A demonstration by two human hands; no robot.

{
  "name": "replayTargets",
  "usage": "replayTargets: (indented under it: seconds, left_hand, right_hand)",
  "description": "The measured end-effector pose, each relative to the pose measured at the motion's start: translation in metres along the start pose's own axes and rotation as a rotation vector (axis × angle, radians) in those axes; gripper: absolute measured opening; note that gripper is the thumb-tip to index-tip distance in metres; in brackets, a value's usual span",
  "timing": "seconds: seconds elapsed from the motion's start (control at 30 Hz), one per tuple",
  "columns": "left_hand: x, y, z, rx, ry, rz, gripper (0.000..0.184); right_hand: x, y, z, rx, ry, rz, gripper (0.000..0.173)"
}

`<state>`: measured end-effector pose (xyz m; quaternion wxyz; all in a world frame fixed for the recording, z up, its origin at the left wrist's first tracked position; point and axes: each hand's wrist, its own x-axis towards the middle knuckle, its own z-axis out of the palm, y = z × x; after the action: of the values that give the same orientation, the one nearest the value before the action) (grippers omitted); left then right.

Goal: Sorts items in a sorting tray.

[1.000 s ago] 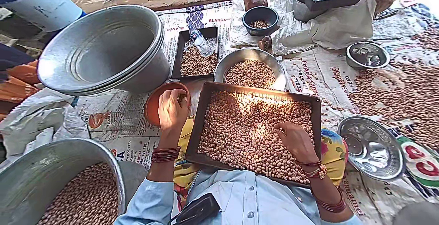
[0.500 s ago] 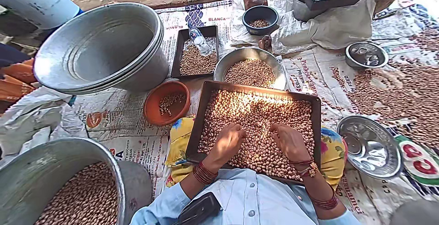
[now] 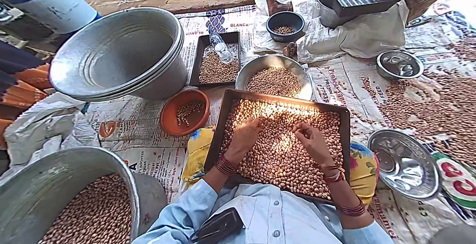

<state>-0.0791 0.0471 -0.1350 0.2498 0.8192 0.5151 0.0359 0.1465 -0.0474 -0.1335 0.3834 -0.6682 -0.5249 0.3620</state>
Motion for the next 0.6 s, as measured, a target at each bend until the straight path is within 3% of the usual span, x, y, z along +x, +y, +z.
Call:
replayTargets:
  seconds: [0.13, 0.23, 0.47, 0.6]
  left_hand:
    - [0.003, 0.005, 0.008, 0.06, -0.006, -0.01, 0.03]
    - [0.004, 0.003, 0.007, 0.045, -0.015, 0.004, 0.029]
    - [0.004, 0.001, 0.019, 0.059, 0.027, 0.089, 0.03]
    - [0.006, -0.015, 0.004, -0.328, 0.099, 0.027, 0.027]
  right_hand:
    - [0.007, -0.02, 0.034, -0.556, -0.198, -0.039, 0.027]
    - [0.013, -0.013, 0.055, -0.705, -0.102, -0.155, 0.025]
    - [0.014, -0.015, 0.062, -0.751, -0.15, -0.122, 0.023]
    - [0.018, -0.014, 0.045, -0.533, -0.209, 0.013, 0.027]
